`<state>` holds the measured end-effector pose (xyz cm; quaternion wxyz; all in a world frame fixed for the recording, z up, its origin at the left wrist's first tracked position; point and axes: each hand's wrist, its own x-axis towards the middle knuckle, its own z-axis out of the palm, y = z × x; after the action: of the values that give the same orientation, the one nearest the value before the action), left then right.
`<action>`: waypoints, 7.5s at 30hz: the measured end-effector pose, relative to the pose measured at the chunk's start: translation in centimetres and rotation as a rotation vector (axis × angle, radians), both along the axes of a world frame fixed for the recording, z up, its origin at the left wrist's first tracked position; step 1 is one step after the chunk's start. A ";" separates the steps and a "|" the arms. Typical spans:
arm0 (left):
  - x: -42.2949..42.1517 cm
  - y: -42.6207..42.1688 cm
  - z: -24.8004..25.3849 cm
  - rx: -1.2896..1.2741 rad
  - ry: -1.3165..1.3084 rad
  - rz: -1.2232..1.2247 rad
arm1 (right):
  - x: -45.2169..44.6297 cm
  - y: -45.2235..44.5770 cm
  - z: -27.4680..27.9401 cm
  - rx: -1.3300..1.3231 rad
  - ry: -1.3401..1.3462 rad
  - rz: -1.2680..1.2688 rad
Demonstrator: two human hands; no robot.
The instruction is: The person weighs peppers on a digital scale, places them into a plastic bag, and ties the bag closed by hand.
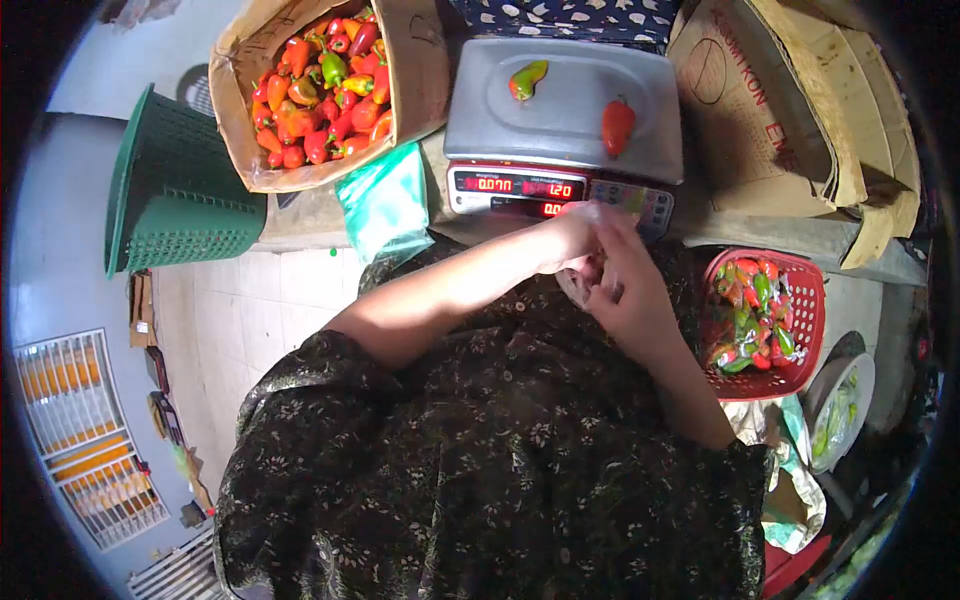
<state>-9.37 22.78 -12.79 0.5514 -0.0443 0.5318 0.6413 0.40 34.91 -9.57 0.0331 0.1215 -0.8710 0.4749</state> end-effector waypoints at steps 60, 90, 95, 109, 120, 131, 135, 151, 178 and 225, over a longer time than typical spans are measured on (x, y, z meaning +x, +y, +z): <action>-11.6 -0.6 13.5 0.255 1.507 0.588 | -11.5 7.6 16.3 -0.405 -0.091 -0.137; -1.4 -3.6 28.8 -0.422 2.143 -0.517 | -4.8 2.4 23.0 -0.445 -0.050 0.087; 1.8 -4.7 30.3 -0.729 1.882 -1.032 | -2.7 -1.2 24.1 -0.345 -0.019 0.118; 5.5 -8.9 36.1 -0.849 1.831 -1.101 | -0.1 -5.3 26.7 -0.431 -0.023 0.271; 4.8 -9.3 35.2 -0.773 1.765 -0.767 | 0.0 -6.1 27.4 -0.484 0.052 0.302; 5.0 -11.1 34.2 -0.610 1.963 -0.716 | 1.5 -7.5 32.0 -0.634 -0.217 0.175; 6.1 -11.8 36.0 -0.666 1.952 -0.584 | 0.0 -5.5 29.5 -0.588 -0.069 0.513; 6.6 -11.9 33.1 -0.478 1.698 -0.575 | 1.5 -7.8 28.6 -0.440 0.057 0.381; 3.7 -13.9 22.5 -0.013 0.954 -0.823 | 0.3 -9.0 26.0 -0.356 -0.255 0.398; 4.6 -12.5 28.5 -0.146 0.902 -0.524 | -0.2 -6.9 27.4 -0.377 -0.190 0.540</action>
<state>-4.73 10.30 15.76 0.4052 0.3321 0.7529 0.3984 0.20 28.02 17.87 -0.1530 0.2946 -0.7035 0.6284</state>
